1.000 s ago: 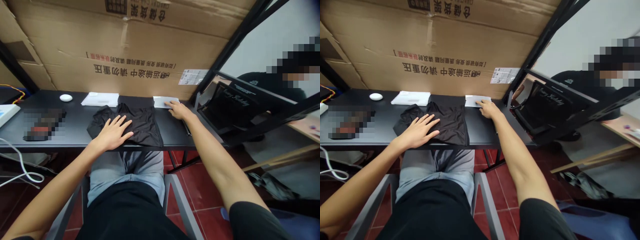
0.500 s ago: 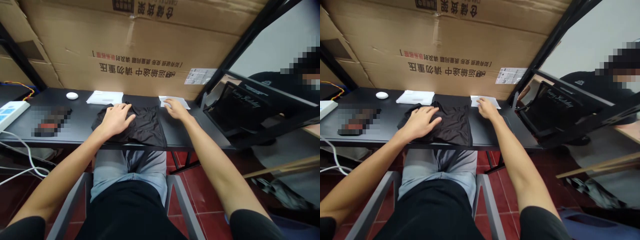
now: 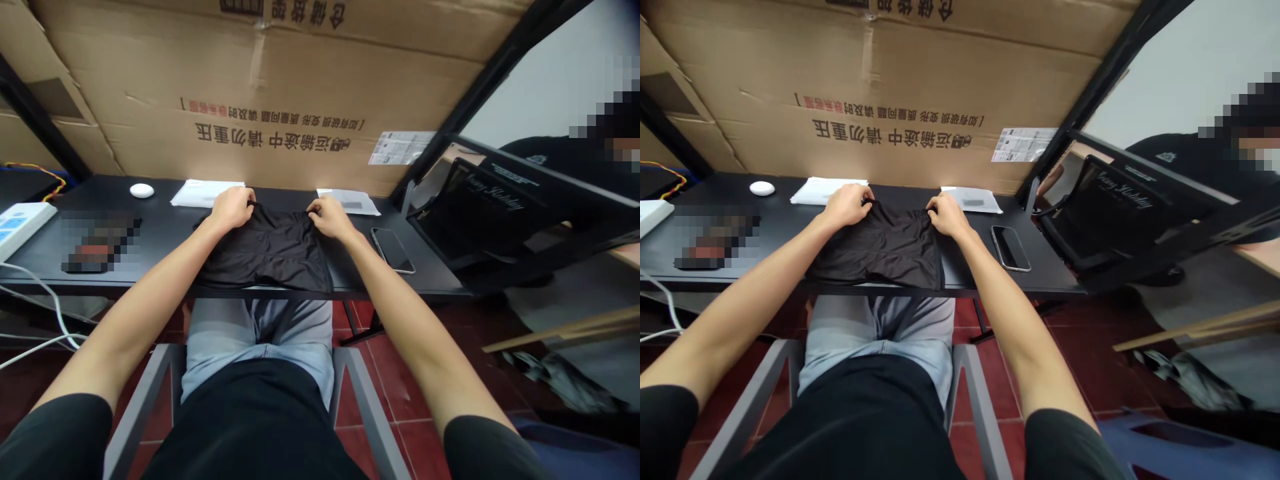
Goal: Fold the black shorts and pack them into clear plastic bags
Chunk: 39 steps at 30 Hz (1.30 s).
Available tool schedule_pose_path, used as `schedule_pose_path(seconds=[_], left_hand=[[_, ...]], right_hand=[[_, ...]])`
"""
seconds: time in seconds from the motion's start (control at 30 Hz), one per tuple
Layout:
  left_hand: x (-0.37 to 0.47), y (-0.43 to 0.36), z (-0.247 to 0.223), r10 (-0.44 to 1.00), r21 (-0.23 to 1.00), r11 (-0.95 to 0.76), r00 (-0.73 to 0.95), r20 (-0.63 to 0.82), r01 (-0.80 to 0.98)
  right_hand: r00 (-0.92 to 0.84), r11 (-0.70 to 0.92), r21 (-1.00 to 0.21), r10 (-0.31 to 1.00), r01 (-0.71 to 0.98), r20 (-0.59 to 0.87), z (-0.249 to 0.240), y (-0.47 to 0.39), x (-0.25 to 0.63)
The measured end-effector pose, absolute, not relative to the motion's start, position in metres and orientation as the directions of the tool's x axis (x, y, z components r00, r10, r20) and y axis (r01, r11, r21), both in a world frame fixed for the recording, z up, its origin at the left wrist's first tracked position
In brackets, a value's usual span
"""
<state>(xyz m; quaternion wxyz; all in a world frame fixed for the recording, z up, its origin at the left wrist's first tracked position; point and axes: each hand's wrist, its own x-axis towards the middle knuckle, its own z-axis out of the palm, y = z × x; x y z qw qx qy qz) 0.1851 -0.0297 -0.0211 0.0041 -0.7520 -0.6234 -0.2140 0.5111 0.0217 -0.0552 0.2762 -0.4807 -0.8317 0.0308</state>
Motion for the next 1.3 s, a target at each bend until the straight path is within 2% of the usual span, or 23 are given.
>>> schedule_pose_path(seconds=[0.13, 0.27, 0.47, 0.73, 0.87, 0.97, 1.17, 1.3], left_hand=[[0.178, -0.035, -0.022, 0.898, 0.266, -0.312, 0.192, 0.396, 0.912], [0.168, -0.049, -0.023, 0.828, 0.252, -0.504, 0.380, 0.412, 0.826], [0.148, -0.084, -0.024, 0.710, 0.209, -0.696, 0.613, 0.347, 0.687], [0.120, -0.113, -0.025, 0.710, 0.219, -0.704, 0.663, 0.237, 0.676], [0.111, -0.140, -0.020, 0.687, 0.253, -0.726, 0.661, 0.301, 0.639], [0.101, -0.169, -0.017, 0.673, 0.229, -0.736, 0.651, 0.352, 0.637], [0.074, -0.203, -0.031, 0.694, 0.183, -0.715, 0.654, 0.301, 0.674], [0.063, -0.205, -0.040, 0.742, 0.245, -0.669, 0.616, 0.264, 0.702]], right_hand=[[-0.301, 0.540, -0.427, 0.806, 0.725, 0.510, -0.055, 0.009, 0.513], [-0.294, 0.603, -0.507, 0.773, 0.616, 0.562, -0.053, -0.021, 0.520], [-0.440, 0.683, -0.425, 0.718, 0.593, 0.539, -0.056, -0.076, 0.537], [-0.632, 0.775, -0.332, 0.631, 0.538, 0.450, -0.061, -0.109, 0.550], [-0.625, 0.792, -0.336, 0.609, 0.510, 0.488, -0.050, -0.125, 0.556], [-0.650, 0.821, -0.319, 0.570, 0.474, 0.502, -0.038, -0.143, 0.561], [-0.799, 0.892, -0.253, 0.448, 0.374, 0.400, -0.030, -0.172, 0.558], [-0.800, 0.891, -0.244, 0.451, 0.382, 0.397, -0.038, -0.177, 0.556]])
